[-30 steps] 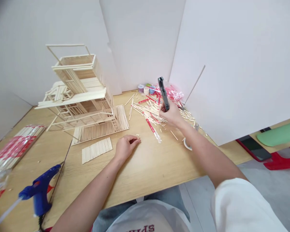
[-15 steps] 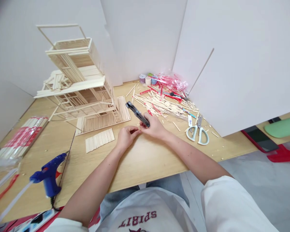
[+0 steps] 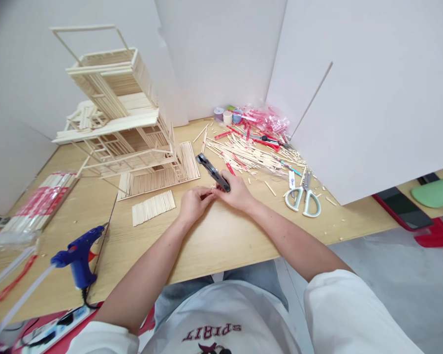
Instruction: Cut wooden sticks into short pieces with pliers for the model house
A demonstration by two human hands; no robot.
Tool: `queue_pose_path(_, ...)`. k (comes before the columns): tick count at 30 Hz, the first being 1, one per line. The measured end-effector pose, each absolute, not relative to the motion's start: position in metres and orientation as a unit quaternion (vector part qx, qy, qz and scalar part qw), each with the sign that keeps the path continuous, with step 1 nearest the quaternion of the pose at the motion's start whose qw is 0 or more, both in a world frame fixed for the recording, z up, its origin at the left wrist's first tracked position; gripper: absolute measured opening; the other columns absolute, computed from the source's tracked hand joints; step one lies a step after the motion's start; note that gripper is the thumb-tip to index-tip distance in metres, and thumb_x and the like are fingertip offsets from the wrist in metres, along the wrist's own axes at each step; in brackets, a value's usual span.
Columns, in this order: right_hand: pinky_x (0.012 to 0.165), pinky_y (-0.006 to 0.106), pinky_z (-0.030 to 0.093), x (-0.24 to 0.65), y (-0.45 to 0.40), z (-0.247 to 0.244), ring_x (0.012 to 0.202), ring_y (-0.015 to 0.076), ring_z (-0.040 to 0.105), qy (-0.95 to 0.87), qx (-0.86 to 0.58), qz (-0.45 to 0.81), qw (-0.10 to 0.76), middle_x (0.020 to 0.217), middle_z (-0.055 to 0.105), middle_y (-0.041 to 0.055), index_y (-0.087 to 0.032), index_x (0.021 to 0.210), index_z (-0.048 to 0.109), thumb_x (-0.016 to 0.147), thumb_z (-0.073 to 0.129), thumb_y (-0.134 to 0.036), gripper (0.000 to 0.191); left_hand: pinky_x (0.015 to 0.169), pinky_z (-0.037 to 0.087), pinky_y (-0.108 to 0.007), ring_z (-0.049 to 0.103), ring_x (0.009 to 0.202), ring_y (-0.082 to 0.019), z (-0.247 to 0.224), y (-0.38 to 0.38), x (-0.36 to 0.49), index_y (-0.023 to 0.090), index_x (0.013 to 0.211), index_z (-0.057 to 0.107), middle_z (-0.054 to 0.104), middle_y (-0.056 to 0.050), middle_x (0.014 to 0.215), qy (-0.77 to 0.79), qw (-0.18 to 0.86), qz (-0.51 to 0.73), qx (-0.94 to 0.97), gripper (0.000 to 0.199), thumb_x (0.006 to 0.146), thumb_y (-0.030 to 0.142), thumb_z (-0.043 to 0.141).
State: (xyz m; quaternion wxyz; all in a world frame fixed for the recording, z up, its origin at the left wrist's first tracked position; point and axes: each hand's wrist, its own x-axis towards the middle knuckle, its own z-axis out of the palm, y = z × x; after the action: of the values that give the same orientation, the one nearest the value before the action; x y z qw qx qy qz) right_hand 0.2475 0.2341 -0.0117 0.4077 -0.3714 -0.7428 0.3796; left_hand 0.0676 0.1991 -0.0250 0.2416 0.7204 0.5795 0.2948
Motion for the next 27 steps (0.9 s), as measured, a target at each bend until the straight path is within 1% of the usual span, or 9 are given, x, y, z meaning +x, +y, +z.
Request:
queue_pose_path(5,0.065,0.029,0.048,0.242,0.233,-0.013,0.067,0.0151,0.060,-0.705,-0.404,0.403,0.421,0.073,0.063,-0.0019,-0.022,0.081,0.053,0.074,0.076,-0.033,0.026,0.075,0.046,-0.029,0.069,0.087,-0.021,-0.025,0.200,0.067,0.026,0.101,0.081,0.079,-0.005,0.098,0.585,0.266,0.305,0.703,0.018,0.090,0.033,0.069)
queue_pose_path(7,0.064,0.030,0.049,0.242,0.234,-0.010,0.065,0.0149,0.059,-0.672,-0.427,0.431,0.425,0.070,0.061,-0.0033,-0.023,0.079,0.050,0.068,0.079,-0.035,0.033,0.072,0.045,-0.028,0.069,0.081,-0.020,-0.026,0.201,0.063,0.024,0.099,0.081,0.079,-0.005,0.093,0.577,0.310,0.315,0.687,0.021,0.088,0.038,0.071)
queue_pose_path(11,0.063,0.032,0.053,0.244,0.237,0.002,0.062,0.0155,0.061,-0.557,-0.447,0.539,0.446,0.066,0.059,-0.0057,-0.024,0.076,0.046,0.057,0.087,-0.039,0.047,0.070,0.047,-0.028,0.068,0.079,-0.019,-0.026,0.204,0.053,0.017,0.105,0.080,0.079,-0.008,0.093,0.538,0.437,0.374,0.617,0.045,0.092,0.054,0.058)
queue_pose_path(14,0.061,0.032,0.053,0.245,0.237,0.008,0.058,0.0149,0.061,-0.499,-0.447,0.589,0.452,0.063,0.060,-0.0058,-0.024,0.073,0.046,0.052,0.090,-0.039,0.051,0.073,0.047,-0.027,0.068,0.082,-0.019,-0.024,0.203,0.051,0.014,0.107,0.079,0.078,-0.010,0.098,0.513,0.463,0.396,0.605,0.055,0.093,0.060,0.053)
queue_pose_path(17,0.061,0.031,0.054,0.242,0.236,0.006,0.057,0.0147,0.062,-0.467,-0.441,0.610,0.464,0.062,0.060,-0.0060,-0.024,0.072,0.047,0.049,0.092,-0.038,0.052,0.073,0.046,-0.027,0.066,0.077,-0.018,-0.021,0.199,0.055,0.015,0.098,0.080,0.078,-0.007,0.090,0.499,0.464,0.375,0.629,0.050,0.089,0.059,0.059)
queue_pose_path(19,0.061,0.031,0.054,0.238,0.234,0.003,0.058,0.0149,0.063,-0.460,-0.442,0.608,0.472,0.061,0.059,-0.0067,-0.024,0.072,0.048,0.048,0.093,-0.038,0.053,0.067,0.042,-0.025,0.062,0.069,-0.016,-0.019,0.197,0.058,0.015,0.090,0.080,0.076,-0.004,0.081,0.507,0.452,0.358,0.640,0.044,0.088,0.055,0.062)
queue_pose_path(23,0.060,0.030,0.055,0.233,0.231,0.000,0.058,0.0152,0.064,-0.457,-0.449,0.598,0.481,0.061,0.058,-0.0075,-0.024,0.073,0.048,0.047,0.094,-0.039,0.055,0.061,0.036,-0.025,0.054,0.060,-0.012,-0.016,0.195,0.059,0.015,0.078,0.078,0.073,-0.002,0.070,0.524,0.426,0.337,0.656,0.039,0.089,0.048,0.061)
queue_pose_path(25,0.058,0.030,0.055,0.235,0.230,0.003,0.059,0.0161,0.066,-0.471,-0.459,0.584,0.477,0.062,0.059,-0.0067,-0.024,0.074,0.049,0.048,0.094,-0.043,0.055,0.061,0.036,-0.025,0.053,0.059,-0.012,-0.016,0.196,0.057,0.015,0.074,0.076,0.072,-0.003,0.068,0.525,0.438,0.336,0.648,0.040,0.089,0.048,0.061)
queue_pose_path(27,0.057,0.029,0.056,0.240,0.229,0.009,0.061,0.0175,0.069,-0.499,-0.468,0.579,0.444,0.065,0.063,-0.0040,-0.023,0.076,0.051,0.053,0.092,-0.050,0.054,0.059,0.035,-0.025,0.051,0.057,-0.011,-0.017,0.197,0.055,0.014,0.072,0.076,0.071,-0.004,0.068,0.528,0.463,0.343,0.624,0.041,0.086,0.051,0.063)
